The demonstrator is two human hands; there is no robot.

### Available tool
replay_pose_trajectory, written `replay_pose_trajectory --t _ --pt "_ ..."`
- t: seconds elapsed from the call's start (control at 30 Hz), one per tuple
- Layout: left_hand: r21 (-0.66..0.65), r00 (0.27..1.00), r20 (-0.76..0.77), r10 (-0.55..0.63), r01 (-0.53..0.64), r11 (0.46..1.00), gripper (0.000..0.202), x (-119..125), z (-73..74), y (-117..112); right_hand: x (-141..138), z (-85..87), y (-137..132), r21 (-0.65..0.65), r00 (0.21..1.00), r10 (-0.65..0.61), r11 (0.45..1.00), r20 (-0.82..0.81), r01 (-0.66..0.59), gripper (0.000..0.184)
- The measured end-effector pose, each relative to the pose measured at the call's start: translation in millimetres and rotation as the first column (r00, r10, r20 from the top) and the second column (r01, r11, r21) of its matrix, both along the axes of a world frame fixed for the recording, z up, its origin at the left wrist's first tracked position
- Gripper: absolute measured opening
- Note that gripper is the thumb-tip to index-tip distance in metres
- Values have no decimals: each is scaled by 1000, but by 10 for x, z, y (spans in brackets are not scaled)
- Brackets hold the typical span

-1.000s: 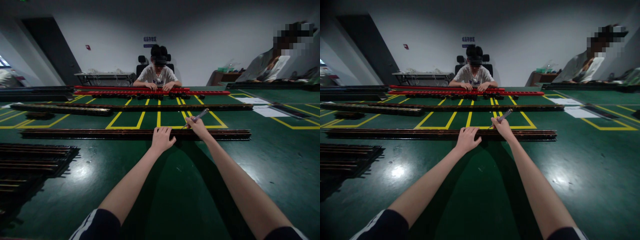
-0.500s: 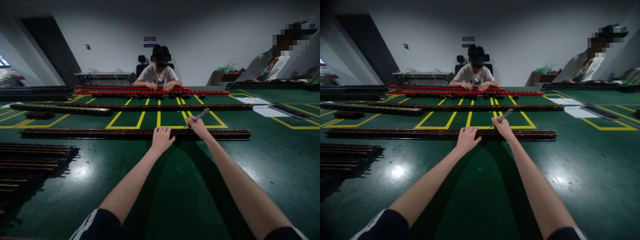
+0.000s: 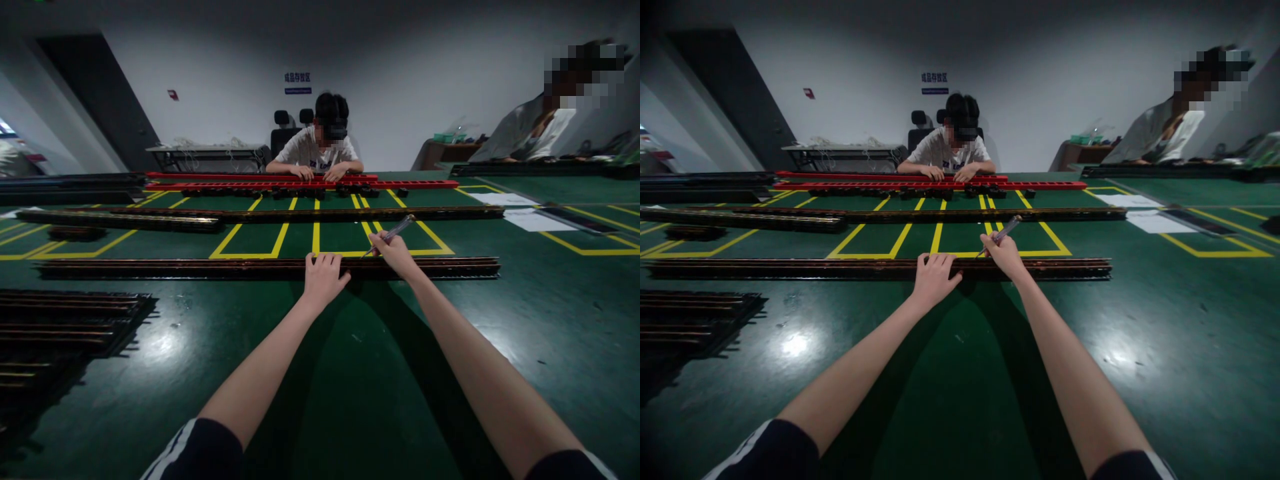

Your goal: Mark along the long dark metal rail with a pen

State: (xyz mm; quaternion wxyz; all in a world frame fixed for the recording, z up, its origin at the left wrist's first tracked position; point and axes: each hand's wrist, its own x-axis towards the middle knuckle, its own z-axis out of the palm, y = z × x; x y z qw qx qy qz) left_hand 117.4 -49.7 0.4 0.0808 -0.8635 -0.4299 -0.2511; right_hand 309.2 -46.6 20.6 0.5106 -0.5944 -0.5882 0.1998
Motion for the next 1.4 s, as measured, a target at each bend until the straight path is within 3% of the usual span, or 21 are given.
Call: replay_pose_trajectory --t 1.4 --pt "-18 1000 -16 -18 18 1000 37 -1 42 -30 -16 7 11 6 999 -18 1000 48 18 38"
